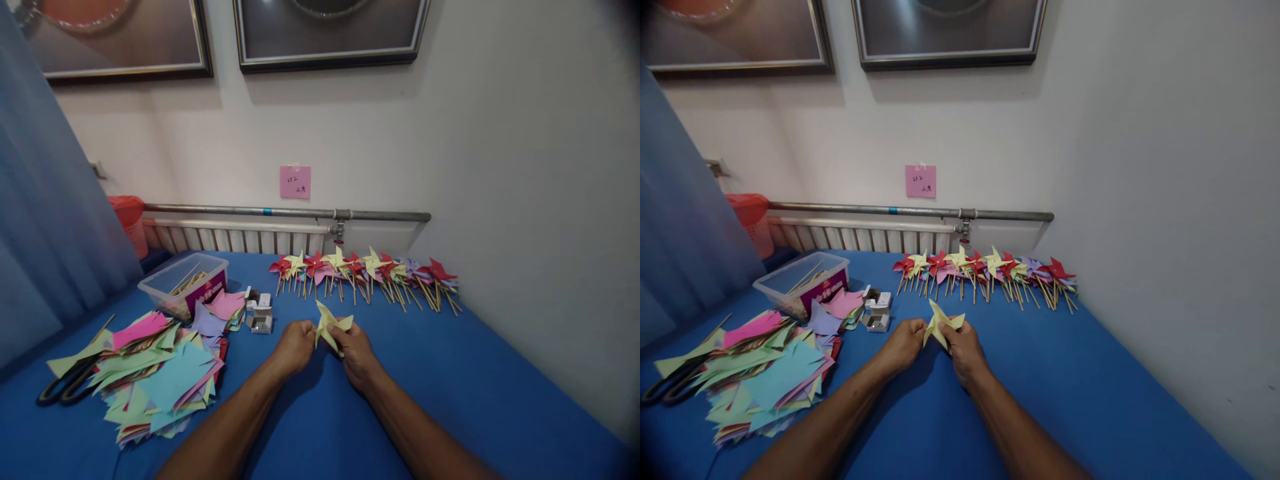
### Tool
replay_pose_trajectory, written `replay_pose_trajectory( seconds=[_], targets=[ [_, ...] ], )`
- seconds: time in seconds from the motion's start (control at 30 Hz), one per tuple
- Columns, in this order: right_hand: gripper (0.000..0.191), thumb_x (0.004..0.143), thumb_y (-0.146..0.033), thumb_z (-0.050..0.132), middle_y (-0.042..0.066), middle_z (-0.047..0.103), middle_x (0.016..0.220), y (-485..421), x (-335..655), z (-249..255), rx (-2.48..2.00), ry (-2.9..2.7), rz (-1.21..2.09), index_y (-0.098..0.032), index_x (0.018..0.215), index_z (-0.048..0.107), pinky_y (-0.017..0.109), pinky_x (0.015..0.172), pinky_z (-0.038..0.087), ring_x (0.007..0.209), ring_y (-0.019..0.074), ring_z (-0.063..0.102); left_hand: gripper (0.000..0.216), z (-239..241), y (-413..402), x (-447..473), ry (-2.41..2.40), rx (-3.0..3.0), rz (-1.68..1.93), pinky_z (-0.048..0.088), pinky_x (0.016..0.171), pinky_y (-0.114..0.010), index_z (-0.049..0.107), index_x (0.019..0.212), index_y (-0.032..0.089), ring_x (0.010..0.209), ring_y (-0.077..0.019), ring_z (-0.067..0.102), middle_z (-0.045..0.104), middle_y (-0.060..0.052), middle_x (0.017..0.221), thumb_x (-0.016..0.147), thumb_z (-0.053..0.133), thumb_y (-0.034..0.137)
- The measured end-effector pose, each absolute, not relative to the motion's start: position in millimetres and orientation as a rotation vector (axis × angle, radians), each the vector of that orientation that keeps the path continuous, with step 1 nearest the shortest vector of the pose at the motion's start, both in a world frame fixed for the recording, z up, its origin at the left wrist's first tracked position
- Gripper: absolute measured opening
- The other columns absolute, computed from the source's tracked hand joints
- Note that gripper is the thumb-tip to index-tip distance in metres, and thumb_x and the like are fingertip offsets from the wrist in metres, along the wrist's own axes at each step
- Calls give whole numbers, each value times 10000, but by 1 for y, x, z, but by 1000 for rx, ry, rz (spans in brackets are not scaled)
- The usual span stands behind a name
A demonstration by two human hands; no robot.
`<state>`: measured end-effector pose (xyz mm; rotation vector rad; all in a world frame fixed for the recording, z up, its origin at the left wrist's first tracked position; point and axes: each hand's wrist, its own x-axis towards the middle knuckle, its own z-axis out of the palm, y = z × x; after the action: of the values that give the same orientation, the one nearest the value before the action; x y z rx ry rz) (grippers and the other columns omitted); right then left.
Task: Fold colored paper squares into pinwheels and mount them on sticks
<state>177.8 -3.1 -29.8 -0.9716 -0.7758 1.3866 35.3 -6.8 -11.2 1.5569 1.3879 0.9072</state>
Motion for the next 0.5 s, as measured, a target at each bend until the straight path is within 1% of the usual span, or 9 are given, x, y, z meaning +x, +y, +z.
replay_pose_trajectory(
  seconds=[0.2,0.37,0.5],
  targets=[
    [416,537,-332,902,-29,699,651,-3,178,-29,-961,-761,1402,-197,845,657,279,610,470,582,158,600,270,-12,-6,35,1405,1592,894,250,521,-214,505,634,179,535,-94,354,425,53,559,899,461,204],
    [420,539,-349,896,-33,691,639,-2,178,-31,-974,-774,1383,-188,843,655,274,593,463,567,154,590,268,-11,-6,35,1412,1643,900,246,525,-216,479,616,179,537,-90,348,429,53,563,883,458,164],
    [425,541,-349,891,-27,702,661,-1,179,-33,-982,-775,1365,-186,859,661,278,609,473,583,160,603,266,-12,-6,35,1405,1649,894,248,525,-216,473,620,182,536,-92,352,432,51,567,884,450,155]
  ],
)
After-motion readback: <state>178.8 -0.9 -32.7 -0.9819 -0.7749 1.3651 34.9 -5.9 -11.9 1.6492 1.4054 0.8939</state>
